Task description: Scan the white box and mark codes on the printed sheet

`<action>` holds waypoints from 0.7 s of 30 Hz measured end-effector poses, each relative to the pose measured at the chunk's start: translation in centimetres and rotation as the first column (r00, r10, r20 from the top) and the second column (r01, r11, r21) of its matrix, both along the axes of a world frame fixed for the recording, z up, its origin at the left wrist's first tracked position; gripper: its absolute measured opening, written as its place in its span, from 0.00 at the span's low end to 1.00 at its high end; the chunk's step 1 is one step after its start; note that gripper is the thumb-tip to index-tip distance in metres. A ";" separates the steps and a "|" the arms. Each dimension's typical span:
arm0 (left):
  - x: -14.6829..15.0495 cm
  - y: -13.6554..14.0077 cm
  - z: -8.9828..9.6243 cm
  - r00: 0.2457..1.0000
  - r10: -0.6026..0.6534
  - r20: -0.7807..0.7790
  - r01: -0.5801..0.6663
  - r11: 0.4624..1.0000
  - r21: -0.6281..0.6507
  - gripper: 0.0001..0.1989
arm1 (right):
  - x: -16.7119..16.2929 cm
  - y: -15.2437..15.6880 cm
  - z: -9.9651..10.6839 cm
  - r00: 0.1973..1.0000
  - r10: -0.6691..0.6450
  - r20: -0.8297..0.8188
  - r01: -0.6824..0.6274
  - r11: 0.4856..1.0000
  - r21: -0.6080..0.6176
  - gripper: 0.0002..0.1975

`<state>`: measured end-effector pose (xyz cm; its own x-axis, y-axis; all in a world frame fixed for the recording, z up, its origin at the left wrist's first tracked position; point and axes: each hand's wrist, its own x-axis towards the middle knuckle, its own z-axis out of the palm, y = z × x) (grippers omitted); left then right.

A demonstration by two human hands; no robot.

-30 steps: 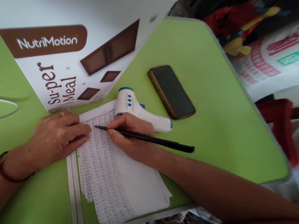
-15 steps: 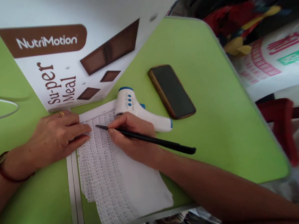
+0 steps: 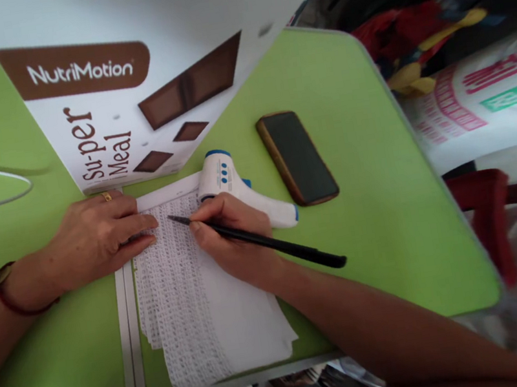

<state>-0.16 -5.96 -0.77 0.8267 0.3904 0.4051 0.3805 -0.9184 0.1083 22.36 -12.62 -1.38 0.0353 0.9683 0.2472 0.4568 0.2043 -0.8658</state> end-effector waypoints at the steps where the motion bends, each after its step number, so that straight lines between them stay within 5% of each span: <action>1: 0.0 0.0 0.0 1.000 0.001 0.005 -0.001 1.000 0.001 0.15 | 0.0 0.0 0.0 1.000 0.023 -0.003 -0.023 1.000 0.003 0.02; 21: -0.2 0.0 -0.2 1.000 0.006 0.007 -0.005 1.000 -0.021 0.15 | 0.0 0.0 0.1 0.993 0.088 0.084 -0.091 0.996 0.026 0.04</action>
<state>-0.33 -5.98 -0.94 0.8217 0.4036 0.4025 0.3848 -0.9137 0.1307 22.37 -12.62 -1.29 -0.0729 0.9590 0.2741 0.5056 0.2724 -0.8186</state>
